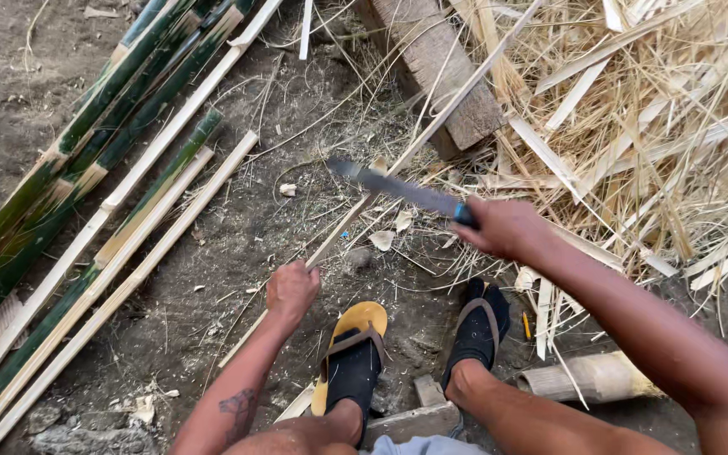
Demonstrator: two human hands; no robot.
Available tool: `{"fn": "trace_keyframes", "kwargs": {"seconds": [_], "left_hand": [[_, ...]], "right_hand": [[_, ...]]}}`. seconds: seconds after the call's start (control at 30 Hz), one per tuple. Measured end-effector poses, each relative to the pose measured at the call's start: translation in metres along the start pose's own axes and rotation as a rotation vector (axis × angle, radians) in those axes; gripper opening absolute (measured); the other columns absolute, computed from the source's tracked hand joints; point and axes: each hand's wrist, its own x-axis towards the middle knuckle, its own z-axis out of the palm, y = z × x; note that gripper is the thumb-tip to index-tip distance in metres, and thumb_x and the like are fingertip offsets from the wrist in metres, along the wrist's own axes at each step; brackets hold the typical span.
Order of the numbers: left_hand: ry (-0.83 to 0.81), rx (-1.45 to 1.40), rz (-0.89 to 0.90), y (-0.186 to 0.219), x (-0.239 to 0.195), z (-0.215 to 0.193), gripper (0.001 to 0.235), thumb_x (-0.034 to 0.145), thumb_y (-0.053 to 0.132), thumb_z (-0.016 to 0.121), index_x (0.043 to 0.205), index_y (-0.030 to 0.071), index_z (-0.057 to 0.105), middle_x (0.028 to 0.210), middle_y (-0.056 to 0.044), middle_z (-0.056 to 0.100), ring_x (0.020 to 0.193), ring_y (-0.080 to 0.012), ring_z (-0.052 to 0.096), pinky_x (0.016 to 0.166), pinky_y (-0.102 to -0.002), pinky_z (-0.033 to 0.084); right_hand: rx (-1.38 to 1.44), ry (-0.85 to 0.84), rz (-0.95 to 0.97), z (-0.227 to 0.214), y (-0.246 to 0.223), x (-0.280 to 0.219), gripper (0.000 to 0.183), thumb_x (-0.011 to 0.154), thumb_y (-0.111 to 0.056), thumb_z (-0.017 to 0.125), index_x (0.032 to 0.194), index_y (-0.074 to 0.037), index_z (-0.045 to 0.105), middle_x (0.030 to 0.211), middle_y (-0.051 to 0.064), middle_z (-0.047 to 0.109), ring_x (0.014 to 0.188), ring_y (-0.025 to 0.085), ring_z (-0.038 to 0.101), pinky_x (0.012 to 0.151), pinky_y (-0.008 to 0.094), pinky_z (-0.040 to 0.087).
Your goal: The person uses a machete to shave thin strips from bamboo poles, repeatedly drawing the blade along the pole to remove the outer layer. The person holds the pole with one hand and the machete with the other, working over a wooden block on the ground.
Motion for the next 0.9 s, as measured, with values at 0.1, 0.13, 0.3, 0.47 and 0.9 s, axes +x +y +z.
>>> {"fn": "trace_keyframes", "kwargs": {"seconds": [0.1, 0.13, 0.3, 0.47, 0.9], "left_hand": [[-0.024, 0.031, -0.053, -0.032, -0.011, 0.004, 0.031, 0.095, 0.035, 0.060, 0.096, 0.006, 0.072, 0.078, -0.019, 0.074, 0.071, -0.0324, 0.075, 0.072, -0.050, 0.061], [-0.049, 0.027, -0.074, -0.041, -0.019, 0.007, 0.033, 0.096, 0.036, 0.059, 0.097, 0.006, 0.072, 0.079, -0.020, 0.075, 0.071, -0.0331, 0.076, 0.073, -0.050, 0.061], [0.027, -0.054, -0.086, -0.048, -0.041, 0.002, 0.037, 0.086, 0.039, 0.066, 0.096, 0.004, 0.076, 0.089, -0.026, 0.073, 0.086, -0.0435, 0.072, 0.084, -0.054, 0.057], [-0.063, -0.142, 0.008, 0.010, 0.006, -0.023, 0.043, 0.085, 0.038, 0.067, 0.093, -0.004, 0.075, 0.094, -0.029, 0.072, 0.088, -0.0439, 0.072, 0.086, -0.052, 0.057], [-0.176, -0.260, -0.015, 0.046, 0.020, -0.046, 0.028, 0.090, 0.027, 0.062, 0.096, 0.003, 0.076, 0.085, -0.022, 0.075, 0.073, -0.0319, 0.073, 0.074, -0.050, 0.058]], "right_hand": [[0.240, -0.164, 0.104, 0.018, 0.034, 0.015, 0.038, 0.094, -0.054, 0.055, 0.103, -0.018, 0.065, 0.072, 0.003, 0.067, 0.060, 0.016, 0.066, 0.057, 0.034, 0.058], [0.147, -0.075, 0.244, 0.011, 0.062, 0.026, 0.046, 0.100, -0.061, 0.046, 0.111, -0.019, 0.060, 0.074, 0.007, 0.069, 0.061, 0.020, 0.067, 0.059, 0.037, 0.058], [0.182, 0.215, 0.528, -0.042, 0.136, 0.041, 0.057, 0.105, -0.065, 0.049, 0.119, -0.012, 0.066, 0.077, 0.009, 0.071, 0.060, 0.020, 0.064, 0.053, 0.036, 0.052], [0.431, 0.041, 0.288, 0.002, 0.011, 0.015, 0.040, 0.099, -0.047, 0.054, 0.115, -0.014, 0.068, 0.080, 0.007, 0.074, 0.063, 0.020, 0.070, 0.056, 0.035, 0.058], [0.072, -0.097, -0.073, 0.028, -0.073, -0.020, 0.057, 0.096, -0.064, 0.047, 0.108, -0.008, 0.053, 0.081, 0.013, 0.068, 0.067, 0.029, 0.074, 0.057, 0.044, 0.062]]}}
